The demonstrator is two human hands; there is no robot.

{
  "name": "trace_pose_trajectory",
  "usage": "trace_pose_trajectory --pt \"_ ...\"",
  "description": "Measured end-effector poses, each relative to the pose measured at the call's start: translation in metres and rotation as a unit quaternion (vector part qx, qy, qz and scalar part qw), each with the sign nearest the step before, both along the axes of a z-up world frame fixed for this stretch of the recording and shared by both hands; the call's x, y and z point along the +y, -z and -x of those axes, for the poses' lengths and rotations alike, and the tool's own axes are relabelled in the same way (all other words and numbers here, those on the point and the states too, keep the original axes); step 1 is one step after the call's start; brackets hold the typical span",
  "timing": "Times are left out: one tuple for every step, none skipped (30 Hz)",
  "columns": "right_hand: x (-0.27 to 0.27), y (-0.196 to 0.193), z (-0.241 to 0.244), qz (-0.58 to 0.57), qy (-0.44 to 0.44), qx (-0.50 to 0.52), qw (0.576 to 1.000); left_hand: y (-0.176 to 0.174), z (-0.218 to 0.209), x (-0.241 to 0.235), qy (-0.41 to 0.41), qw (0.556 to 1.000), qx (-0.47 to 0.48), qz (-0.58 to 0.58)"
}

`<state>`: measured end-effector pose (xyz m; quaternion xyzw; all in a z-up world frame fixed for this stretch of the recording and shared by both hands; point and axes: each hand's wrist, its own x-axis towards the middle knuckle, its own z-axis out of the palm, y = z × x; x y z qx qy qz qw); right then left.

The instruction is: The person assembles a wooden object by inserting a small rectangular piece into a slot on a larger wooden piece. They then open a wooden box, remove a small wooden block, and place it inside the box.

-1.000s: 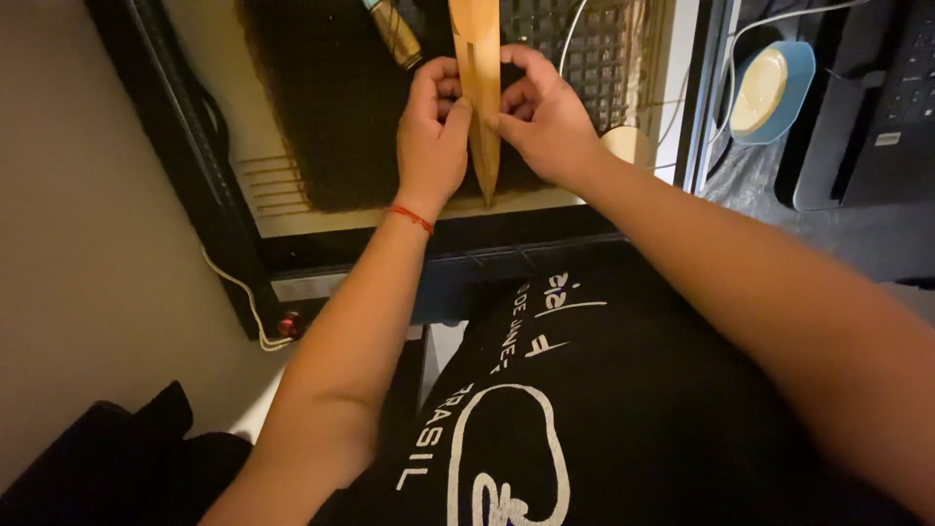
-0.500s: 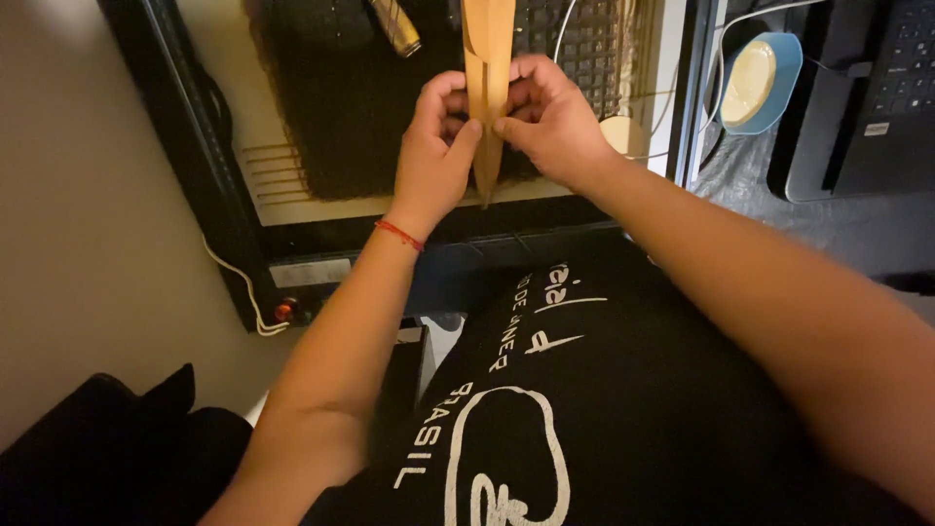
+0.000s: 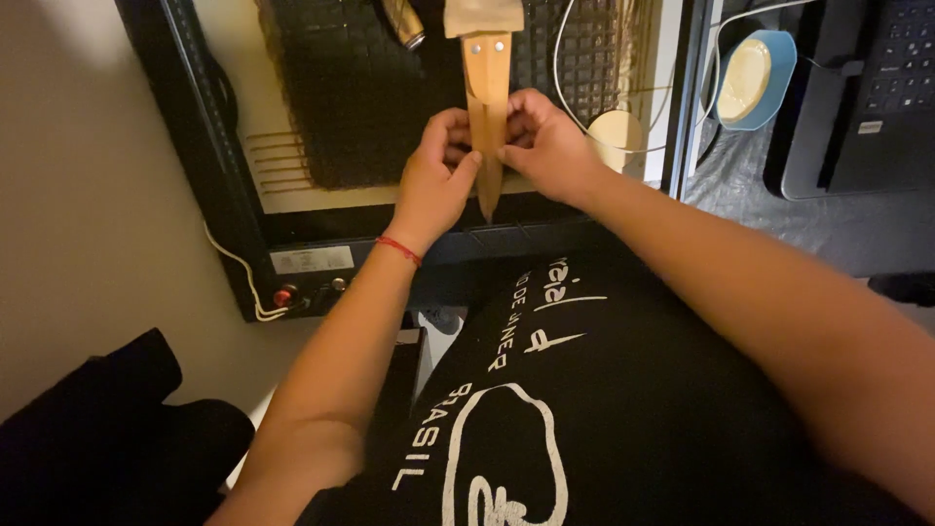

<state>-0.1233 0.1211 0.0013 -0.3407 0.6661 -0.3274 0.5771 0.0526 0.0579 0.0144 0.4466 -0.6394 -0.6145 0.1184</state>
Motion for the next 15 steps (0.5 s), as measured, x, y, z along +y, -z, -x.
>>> trace_pose_trajectory --pt "0.000 -0.001 0.000 0.001 0.000 0.001 1.000 0.001 0.000 0.000 0.000 1.000 0.001 0.001" --pt "0.001 -0.003 -0.001 -0.024 -0.014 0.015 0.999 0.002 0.000 -0.001 0.007 1.000 -0.016 -0.009" --pt "0.001 -0.005 -0.001 -0.051 -0.029 0.029 0.998 0.003 0.000 -0.002 0.014 0.999 -0.034 -0.019" --pt "0.001 -0.004 -0.001 -0.051 -0.029 0.030 0.998 0.002 0.001 -0.002 0.013 0.999 -0.034 -0.020" --pt "0.001 -0.003 -0.001 -0.053 -0.032 0.030 0.998 0.000 0.001 -0.003 0.013 0.999 -0.048 -0.019" --pt "0.001 -0.002 -0.002 -0.056 -0.035 0.030 0.997 0.000 0.002 -0.004 0.013 0.998 -0.062 -0.018" --pt "0.000 -0.003 -0.002 -0.056 -0.036 0.030 0.997 -0.001 0.002 -0.005 0.012 0.998 -0.062 -0.018" --pt "-0.001 -0.004 -0.002 -0.055 -0.039 0.030 0.997 -0.002 0.002 -0.006 0.011 0.997 -0.071 -0.025" --pt "-0.001 -0.004 -0.002 -0.054 -0.042 0.030 0.997 -0.003 0.002 -0.006 0.009 0.996 -0.080 -0.033" --pt "-0.001 -0.004 -0.001 -0.055 -0.042 0.030 0.997 0.004 0.002 -0.005 0.009 0.996 -0.081 -0.034" --pt "-0.001 -0.004 -0.001 -0.057 -0.044 0.037 0.997 0.010 0.001 -0.004 -0.001 0.997 -0.065 -0.031" --pt "-0.001 -0.003 -0.001 -0.059 -0.047 0.044 0.996 0.016 0.000 -0.003 -0.012 0.998 -0.049 -0.028" --pt "-0.001 -0.003 -0.001 -0.059 -0.047 0.044 0.996 0.016 0.000 -0.003 -0.012 0.998 -0.049 -0.028" --pt "-0.002 -0.002 -0.001 -0.056 -0.049 0.044 0.996 0.017 0.000 -0.003 -0.020 0.998 -0.049 -0.031" --pt "-0.003 -0.002 0.000 -0.053 -0.051 0.045 0.996 0.018 0.001 -0.004 -0.028 0.998 -0.047 -0.033"
